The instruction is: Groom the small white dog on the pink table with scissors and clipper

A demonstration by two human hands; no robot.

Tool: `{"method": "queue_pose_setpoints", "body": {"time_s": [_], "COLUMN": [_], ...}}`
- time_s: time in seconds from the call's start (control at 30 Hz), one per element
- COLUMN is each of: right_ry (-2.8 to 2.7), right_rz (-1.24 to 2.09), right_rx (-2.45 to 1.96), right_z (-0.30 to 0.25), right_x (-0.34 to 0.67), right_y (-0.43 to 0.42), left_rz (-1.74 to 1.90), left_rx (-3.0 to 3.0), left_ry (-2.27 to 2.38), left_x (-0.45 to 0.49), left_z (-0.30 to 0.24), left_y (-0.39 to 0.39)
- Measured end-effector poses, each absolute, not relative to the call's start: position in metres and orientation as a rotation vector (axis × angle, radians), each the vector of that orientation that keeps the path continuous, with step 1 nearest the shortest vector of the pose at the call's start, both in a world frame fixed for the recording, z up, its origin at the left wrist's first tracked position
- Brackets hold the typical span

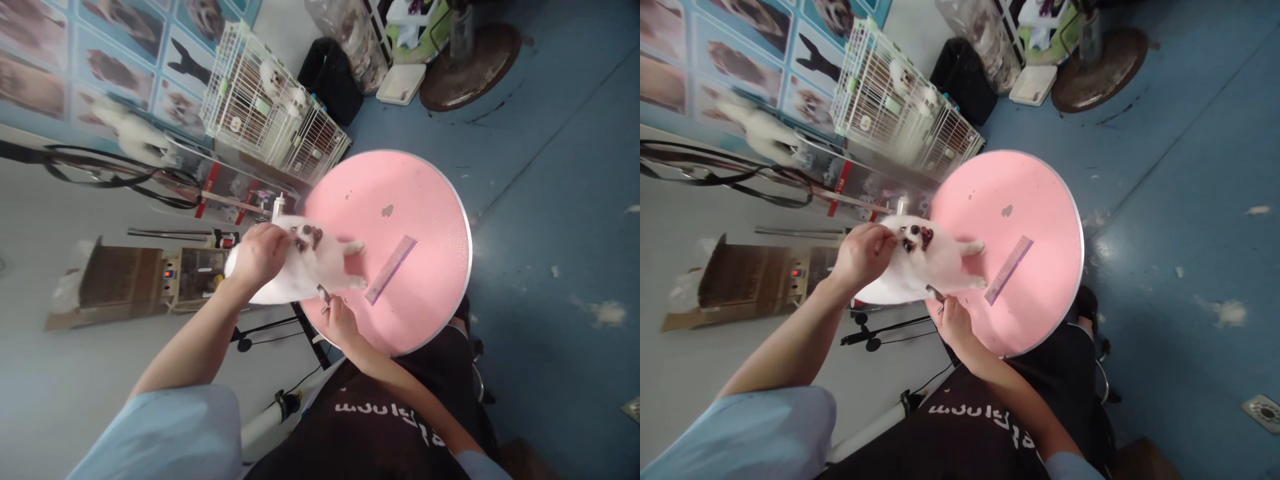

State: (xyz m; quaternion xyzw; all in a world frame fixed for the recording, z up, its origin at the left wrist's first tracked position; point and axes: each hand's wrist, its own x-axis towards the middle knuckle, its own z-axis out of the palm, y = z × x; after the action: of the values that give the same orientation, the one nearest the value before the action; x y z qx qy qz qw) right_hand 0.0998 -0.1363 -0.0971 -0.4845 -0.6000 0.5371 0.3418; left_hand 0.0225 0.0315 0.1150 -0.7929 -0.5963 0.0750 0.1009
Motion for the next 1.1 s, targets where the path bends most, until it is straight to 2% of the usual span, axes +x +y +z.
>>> {"method": "queue_pose_setpoints", "body": {"time_s": [0.27,0.7,0.9,1.1], "right_ry": [-1.193,-1.027,-0.846,-0.174], "right_rz": [1.795,1.827,2.096,2.566], "right_rx": [-1.071,-0.934,-0.776,-0.41], "right_z": [-0.098,-0.106,-0.096,-0.077], "right_x": [0.065,0.062,0.081,0.108], "right_y": [-0.166,-0.145,-0.141,-0.123], "left_rz": [0.203,0.235,0.3,0.319], "left_rx": [-2.313,-2.302,-2.192,-2.119], "left_ry": [-1.789,-1.686,-1.837,-1.929], "left_x": [0.023,0.028,0.033,0.033], "left_z": [0.128,0.14,0.142,0.142], "left_y": [0.025,0.013,0.007,0.003]}}
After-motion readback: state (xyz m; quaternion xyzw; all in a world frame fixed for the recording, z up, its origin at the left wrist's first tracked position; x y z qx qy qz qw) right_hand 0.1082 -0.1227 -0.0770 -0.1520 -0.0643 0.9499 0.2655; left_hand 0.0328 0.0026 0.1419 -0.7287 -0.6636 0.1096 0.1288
